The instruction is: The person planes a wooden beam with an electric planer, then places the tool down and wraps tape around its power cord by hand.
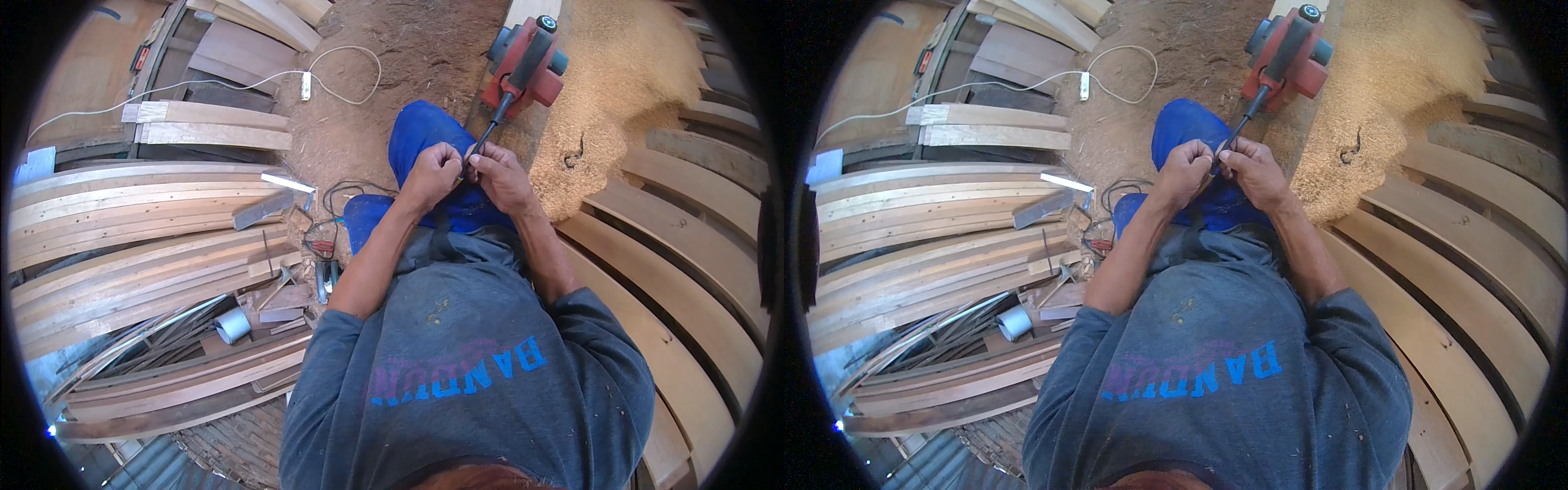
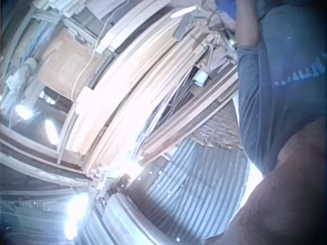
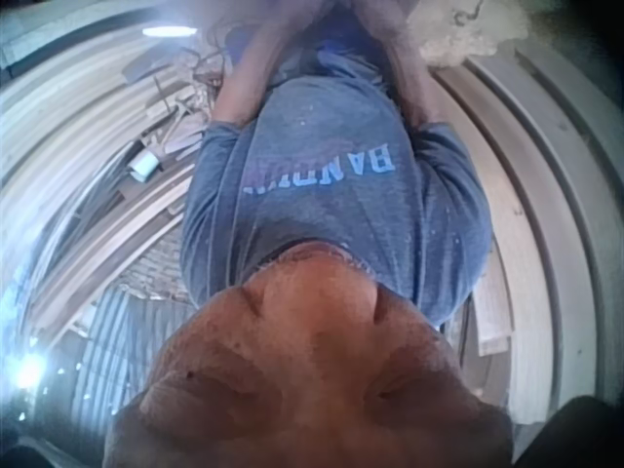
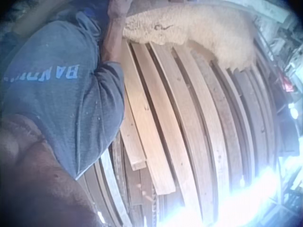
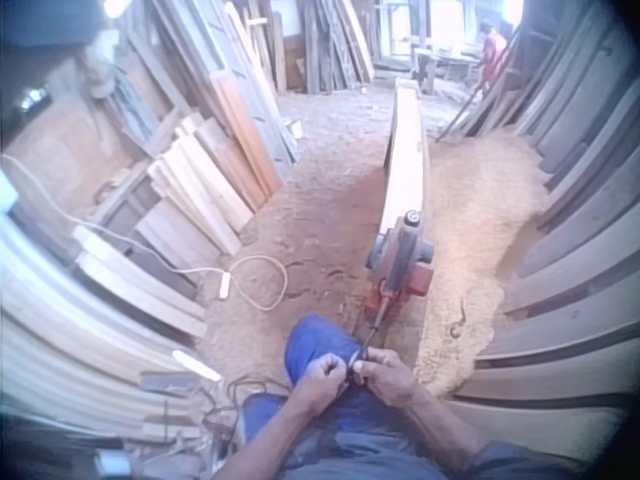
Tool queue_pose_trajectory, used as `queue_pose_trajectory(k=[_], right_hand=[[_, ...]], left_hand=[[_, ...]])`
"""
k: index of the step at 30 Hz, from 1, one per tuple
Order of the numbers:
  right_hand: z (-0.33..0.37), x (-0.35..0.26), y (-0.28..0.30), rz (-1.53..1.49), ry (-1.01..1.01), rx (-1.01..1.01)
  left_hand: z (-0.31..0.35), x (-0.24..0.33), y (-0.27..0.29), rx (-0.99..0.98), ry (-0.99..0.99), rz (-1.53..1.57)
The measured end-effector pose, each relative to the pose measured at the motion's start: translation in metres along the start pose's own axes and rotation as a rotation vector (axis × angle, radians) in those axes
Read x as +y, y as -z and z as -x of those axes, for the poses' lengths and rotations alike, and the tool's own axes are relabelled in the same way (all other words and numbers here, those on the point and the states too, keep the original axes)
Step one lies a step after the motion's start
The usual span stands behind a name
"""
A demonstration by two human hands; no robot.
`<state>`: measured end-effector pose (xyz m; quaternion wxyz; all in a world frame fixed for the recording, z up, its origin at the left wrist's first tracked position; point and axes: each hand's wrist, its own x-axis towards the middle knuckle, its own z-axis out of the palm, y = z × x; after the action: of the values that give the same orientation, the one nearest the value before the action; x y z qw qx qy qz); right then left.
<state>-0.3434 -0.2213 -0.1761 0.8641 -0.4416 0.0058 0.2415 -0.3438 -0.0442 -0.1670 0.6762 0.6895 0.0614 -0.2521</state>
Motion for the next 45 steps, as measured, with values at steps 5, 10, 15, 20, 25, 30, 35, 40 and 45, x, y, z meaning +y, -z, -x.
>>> queue_pose_trajectory(k=[5,10,15,20,25,30,35,40,45], right_hand=[[0.006,-0.001,0.007,0.126,0.008,0.029],[0.008,-0.005,0.007,0.223,0.013,0.079],[0.007,-0.015,0.005,0.442,-0.004,0.102],[0.004,-0.013,0.01,0.488,-0.005,0.096],[0.004,-0.015,0.006,0.473,-0.006,0.079],[0.005,-0.022,0.003,0.596,0.015,0.078],[0.007,-0.03,-0.007,0.672,-0.02,0.111],[0.002,-0.022,-0.002,0.729,0.0,0.106],[0.001,-0.022,-0.001,0.787,0.143,0.086]], left_hand=[[0.014,0.002,0.018,-0.108,0.022,0.317],[0.016,0.018,0.017,-0.151,0.146,0.404],[0.005,0.01,0.016,-0.277,0.136,0.19],[-0.003,-0.001,0.016,-0.292,0.139,0.475],[-0.006,-0.009,0.022,-0.341,0.193,0.549],[-0.006,-0.009,0.018,-0.302,0.25,0.506],[-0.005,-0.004,0.011,-0.248,0.258,0.393],[-0.005,-0.001,0.002,-0.177,0.263,0.295],[-0.015,0.001,0.0,-0.16,0.238,0.098]])
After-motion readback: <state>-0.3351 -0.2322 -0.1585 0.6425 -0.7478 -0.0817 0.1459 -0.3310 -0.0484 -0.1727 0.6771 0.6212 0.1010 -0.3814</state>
